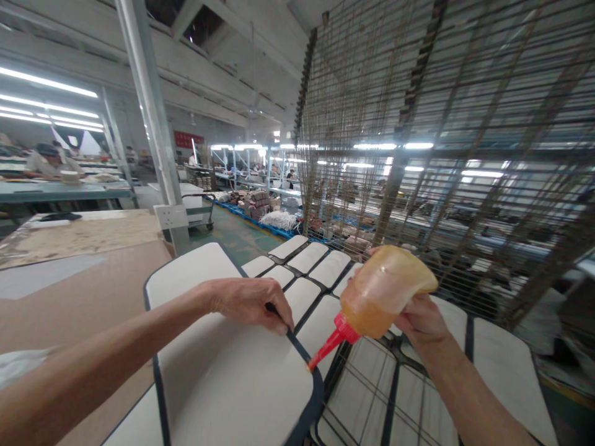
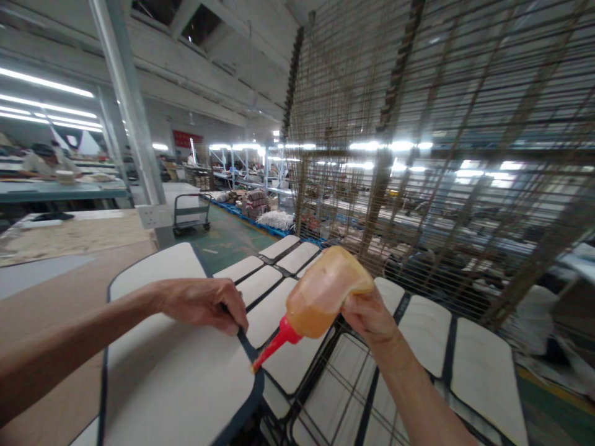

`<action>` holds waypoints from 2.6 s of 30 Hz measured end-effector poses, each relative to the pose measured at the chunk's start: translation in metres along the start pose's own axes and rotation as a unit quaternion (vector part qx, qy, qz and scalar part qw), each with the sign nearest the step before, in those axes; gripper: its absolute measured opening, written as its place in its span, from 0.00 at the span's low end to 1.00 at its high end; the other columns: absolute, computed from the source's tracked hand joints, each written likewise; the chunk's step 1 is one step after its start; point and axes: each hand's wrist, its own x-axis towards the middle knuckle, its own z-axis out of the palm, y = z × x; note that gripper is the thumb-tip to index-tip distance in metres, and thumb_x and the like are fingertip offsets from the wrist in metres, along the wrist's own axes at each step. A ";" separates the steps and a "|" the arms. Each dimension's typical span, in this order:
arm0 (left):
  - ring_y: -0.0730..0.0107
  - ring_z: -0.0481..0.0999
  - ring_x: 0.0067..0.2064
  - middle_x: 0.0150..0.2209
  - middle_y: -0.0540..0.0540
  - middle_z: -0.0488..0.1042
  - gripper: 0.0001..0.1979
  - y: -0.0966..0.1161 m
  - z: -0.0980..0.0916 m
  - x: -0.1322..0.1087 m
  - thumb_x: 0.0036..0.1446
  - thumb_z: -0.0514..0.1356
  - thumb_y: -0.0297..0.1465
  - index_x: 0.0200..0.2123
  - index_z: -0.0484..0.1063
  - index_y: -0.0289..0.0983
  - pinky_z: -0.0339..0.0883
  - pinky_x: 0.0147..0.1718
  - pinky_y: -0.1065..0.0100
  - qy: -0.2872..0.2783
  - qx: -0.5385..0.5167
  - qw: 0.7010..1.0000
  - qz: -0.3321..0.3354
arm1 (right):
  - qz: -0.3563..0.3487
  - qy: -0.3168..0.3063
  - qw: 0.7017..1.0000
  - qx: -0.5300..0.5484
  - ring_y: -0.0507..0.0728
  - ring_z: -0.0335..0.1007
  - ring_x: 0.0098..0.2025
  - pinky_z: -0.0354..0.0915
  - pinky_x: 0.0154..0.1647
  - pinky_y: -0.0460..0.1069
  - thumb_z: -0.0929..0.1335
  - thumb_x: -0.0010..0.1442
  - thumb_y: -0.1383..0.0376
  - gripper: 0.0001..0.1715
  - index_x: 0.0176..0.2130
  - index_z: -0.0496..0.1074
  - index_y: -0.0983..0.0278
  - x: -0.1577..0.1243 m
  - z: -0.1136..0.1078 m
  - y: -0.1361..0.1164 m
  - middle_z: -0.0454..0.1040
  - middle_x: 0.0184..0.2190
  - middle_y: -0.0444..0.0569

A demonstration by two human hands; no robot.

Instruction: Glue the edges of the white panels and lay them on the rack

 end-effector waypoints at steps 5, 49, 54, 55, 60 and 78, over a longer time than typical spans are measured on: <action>0.69 0.73 0.32 0.31 0.44 0.78 0.11 -0.005 0.000 -0.005 0.54 0.58 0.29 0.37 0.79 0.32 0.64 0.31 0.76 0.014 -0.002 1.000 0.003 | -0.004 0.009 1.000 -0.002 0.63 0.75 0.35 0.69 0.41 0.59 0.78 0.31 0.59 0.37 0.45 0.72 0.54 -0.007 -0.006 0.002 0.78 0.34 0.47; 0.77 0.54 0.24 0.21 0.54 0.54 0.18 -0.073 0.008 -0.022 0.54 0.52 0.43 0.21 0.58 0.36 0.50 0.22 0.75 0.195 -0.075 0.974 -0.083 | -0.088 0.192 0.977 -0.023 0.57 0.72 0.27 0.69 0.31 0.52 0.77 0.33 0.58 0.37 0.45 0.72 0.54 -0.030 -0.002 0.034 0.78 0.33 0.47; 0.77 0.54 0.23 0.20 0.54 0.54 0.20 -0.078 0.010 -0.023 0.53 0.53 0.45 0.21 0.58 0.36 0.49 0.21 0.74 0.195 -0.105 0.971 -0.095 | -0.082 0.178 0.980 -0.034 0.57 0.72 0.26 0.70 0.30 0.52 0.77 0.34 0.57 0.35 0.45 0.71 0.54 -0.032 -0.002 0.036 0.78 0.31 0.47; 0.77 0.54 0.23 0.20 0.54 0.54 0.20 -0.078 0.010 -0.024 0.53 0.53 0.46 0.21 0.57 0.36 0.49 0.21 0.74 0.193 -0.112 0.970 -0.094 | -0.081 0.177 0.980 -0.038 0.57 0.72 0.26 0.70 0.30 0.53 0.76 0.35 0.56 0.36 0.46 0.71 0.54 -0.033 -0.001 0.036 0.78 0.31 0.48; 0.77 0.55 0.22 0.20 0.54 0.55 0.20 -0.081 0.011 -0.025 0.52 0.54 0.47 0.21 0.59 0.36 0.49 0.20 0.74 0.190 -0.147 0.965 -0.103 | -0.069 0.183 0.980 -0.049 0.62 0.74 0.34 0.70 0.36 0.56 0.76 0.33 0.54 0.41 0.49 0.69 0.55 -0.036 0.004 0.035 0.78 0.37 0.51; 0.78 0.56 0.18 0.16 0.55 0.59 0.19 -0.082 0.012 -0.031 0.46 0.60 0.45 0.19 0.62 0.36 0.48 0.18 0.74 0.242 -0.248 0.925 -0.159 | -0.046 0.143 0.988 -0.027 0.65 0.74 0.39 0.69 0.41 0.61 0.76 0.34 0.55 0.40 0.49 0.69 0.55 -0.048 0.005 0.040 0.77 0.38 0.52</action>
